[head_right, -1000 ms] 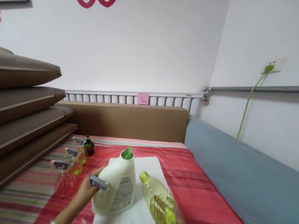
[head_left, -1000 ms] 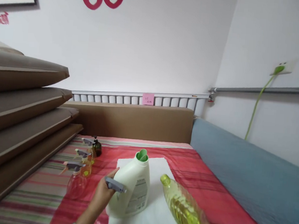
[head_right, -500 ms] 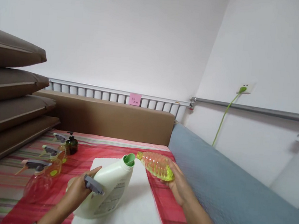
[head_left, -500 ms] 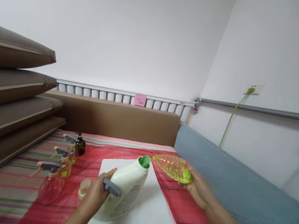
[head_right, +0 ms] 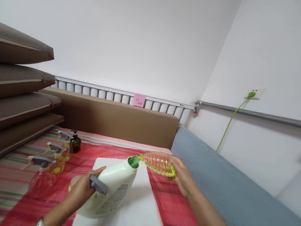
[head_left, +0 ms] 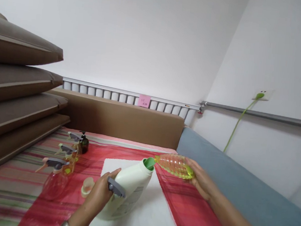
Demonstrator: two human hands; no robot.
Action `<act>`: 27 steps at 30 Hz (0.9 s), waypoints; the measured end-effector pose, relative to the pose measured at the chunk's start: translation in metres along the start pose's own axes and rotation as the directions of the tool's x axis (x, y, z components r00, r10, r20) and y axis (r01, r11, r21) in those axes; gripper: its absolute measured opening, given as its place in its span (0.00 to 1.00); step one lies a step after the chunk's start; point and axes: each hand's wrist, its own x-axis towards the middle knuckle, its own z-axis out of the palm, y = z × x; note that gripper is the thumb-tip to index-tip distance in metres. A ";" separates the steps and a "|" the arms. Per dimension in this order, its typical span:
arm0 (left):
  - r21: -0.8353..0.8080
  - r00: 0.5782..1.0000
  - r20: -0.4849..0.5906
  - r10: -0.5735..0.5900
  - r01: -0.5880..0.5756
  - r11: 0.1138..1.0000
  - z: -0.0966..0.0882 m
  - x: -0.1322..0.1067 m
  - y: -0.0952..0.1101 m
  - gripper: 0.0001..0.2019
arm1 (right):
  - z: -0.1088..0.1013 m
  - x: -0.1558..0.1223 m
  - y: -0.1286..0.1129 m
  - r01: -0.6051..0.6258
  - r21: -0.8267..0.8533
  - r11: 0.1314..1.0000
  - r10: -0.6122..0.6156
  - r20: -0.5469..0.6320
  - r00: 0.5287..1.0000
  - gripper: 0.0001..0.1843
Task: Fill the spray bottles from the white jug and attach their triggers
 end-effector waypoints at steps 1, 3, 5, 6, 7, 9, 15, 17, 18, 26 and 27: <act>-0.004 1.000 0.000 -0.001 0.001 1.000 0.000 0.000 0.001 0.32 | 0.000 0.000 -0.002 0.006 -0.014 1.000 -0.006 -0.001 1.000 0.17; -0.012 1.000 0.003 -0.005 0.005 1.000 -0.001 0.000 0.003 0.33 | 0.001 0.001 -0.005 0.017 -0.042 0.999 -0.017 -0.004 1.000 0.18; -0.017 1.000 0.009 -0.008 0.008 1.000 -0.001 0.001 0.004 0.33 | 0.001 0.002 -0.009 0.025 -0.067 0.997 -0.026 -0.008 1.000 0.19; -0.019 1.000 0.015 -0.009 0.009 1.000 -0.001 0.001 0.004 0.33 | 0.002 0.003 -0.011 0.026 -0.076 0.997 -0.027 -0.012 1.000 0.19; -0.020 1.000 0.021 -0.010 0.010 1.000 -0.001 0.002 0.004 0.33 | 0.002 0.003 -0.013 0.025 -0.089 0.996 -0.027 -0.016 1.000 0.19; -0.016 1.000 0.026 -0.013 0.013 1.000 -0.001 0.002 0.004 0.32 | 0.004 0.004 -0.017 0.022 -0.120 0.993 -0.025 -0.025 0.999 0.20; 0.011 0.998 0.046 -0.033 0.032 0.999 0.000 0.003 0.005 0.31 | 0.011 0.000 -0.034 0.020 -0.242 0.970 -0.032 -0.050 0.998 0.21; 0.021 0.998 0.050 -0.031 0.030 0.999 0.000 0.003 0.004 0.32 | 0.013 -0.001 -0.039 0.016 -0.291 0.957 -0.035 -0.059 0.998 0.21; 0.026 0.998 0.048 -0.027 0.026 0.999 0.001 0.003 0.004 0.32 | 0.014 -0.001 -0.042 0.017 -0.316 0.949 -0.038 -0.062 0.997 0.21; 0.048 0.999 0.038 -0.032 0.030 0.998 -0.001 0.002 0.004 0.32 | 0.025 -0.001 -0.060 0.029 -0.492 0.870 -0.065 -0.057 0.996 0.25; 0.052 0.999 0.041 -0.036 0.034 0.998 -0.001 0.002 0.005 0.32 | 0.026 -0.001 -0.063 0.033 -0.512 0.858 -0.068 -0.049 0.996 0.25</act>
